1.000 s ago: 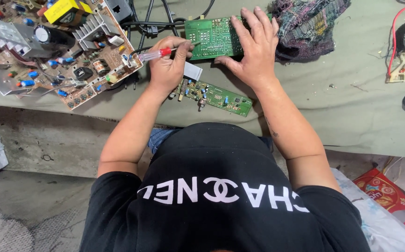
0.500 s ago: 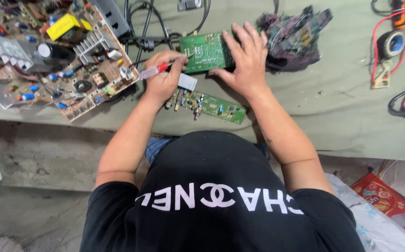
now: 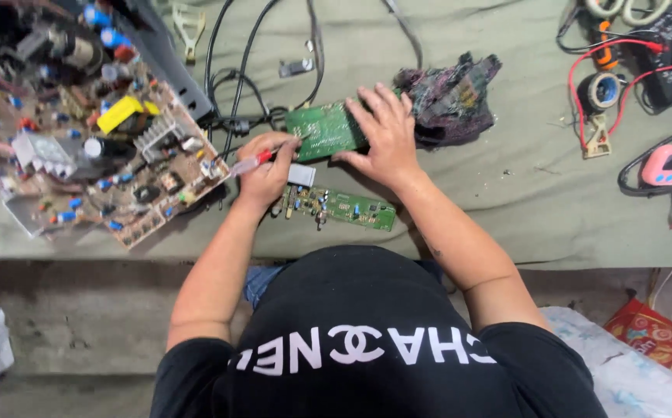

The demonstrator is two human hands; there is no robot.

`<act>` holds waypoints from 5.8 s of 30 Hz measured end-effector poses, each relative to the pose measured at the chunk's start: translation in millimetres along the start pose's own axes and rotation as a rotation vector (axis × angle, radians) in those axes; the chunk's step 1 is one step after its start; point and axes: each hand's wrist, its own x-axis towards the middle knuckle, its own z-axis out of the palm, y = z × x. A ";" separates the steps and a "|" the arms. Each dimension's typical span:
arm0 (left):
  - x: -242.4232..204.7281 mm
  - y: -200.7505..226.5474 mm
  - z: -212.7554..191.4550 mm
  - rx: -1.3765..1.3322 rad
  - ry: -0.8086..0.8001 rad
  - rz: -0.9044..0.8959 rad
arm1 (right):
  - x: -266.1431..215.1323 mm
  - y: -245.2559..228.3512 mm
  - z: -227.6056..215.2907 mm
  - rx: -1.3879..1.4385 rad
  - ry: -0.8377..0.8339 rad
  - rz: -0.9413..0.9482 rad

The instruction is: Inspecting and manipulating electronic circuit boards using hand tools on a workbench.

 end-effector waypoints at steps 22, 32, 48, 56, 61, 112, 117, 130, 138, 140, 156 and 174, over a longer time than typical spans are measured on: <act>1.4 8.8 0.4 -0.064 0.061 -0.038 | 1.5 0.8 -1.5 0.000 0.018 -0.030; -2.2 -2.5 2.7 -0.086 0.089 -0.037 | 4.2 -2.5 -4.2 0.016 -0.011 -0.036; 1.1 6.4 -11.2 -0.016 -0.133 -0.062 | 3.4 -3.8 -10.8 -0.080 -0.097 -0.039; -4.0 2.8 -3.2 -0.113 -0.021 -0.128 | 4.8 -5.4 -13.1 -0.084 -0.107 -0.018; -6.8 -0.2 -5.4 -0.027 -0.079 -0.135 | 4.4 -5.9 -14.0 -0.080 -0.110 -0.021; -8.1 13.7 -14.1 0.045 -0.182 -0.115 | 6.3 -4.8 -15.3 -0.062 -0.097 -0.045; -7.3 22.6 -18.2 0.131 -0.221 -0.207 | 5.0 -3.3 -14.5 -0.068 -0.097 -0.037; -19.9 19.5 -22.5 0.215 -0.230 -0.069 | 4.6 -0.8 -12.8 -0.073 -0.100 -0.026; -16.2 23.1 -16.7 0.208 -0.156 0.027 | 2.5 -1.1 -12.2 -0.072 -0.112 -0.008; -15.0 29.4 -18.6 0.195 -0.146 0.027 | 3.7 -0.9 -12.6 -0.075 -0.106 -0.012; -14.5 27.6 -10.3 0.156 -0.131 0.012 | 3.5 -0.7 -13.4 -0.067 -0.103 -0.015; 9.5 46.8 16.7 0.280 -0.194 0.091 | 3.8 7.1 -17.2 -0.065 -0.060 -0.075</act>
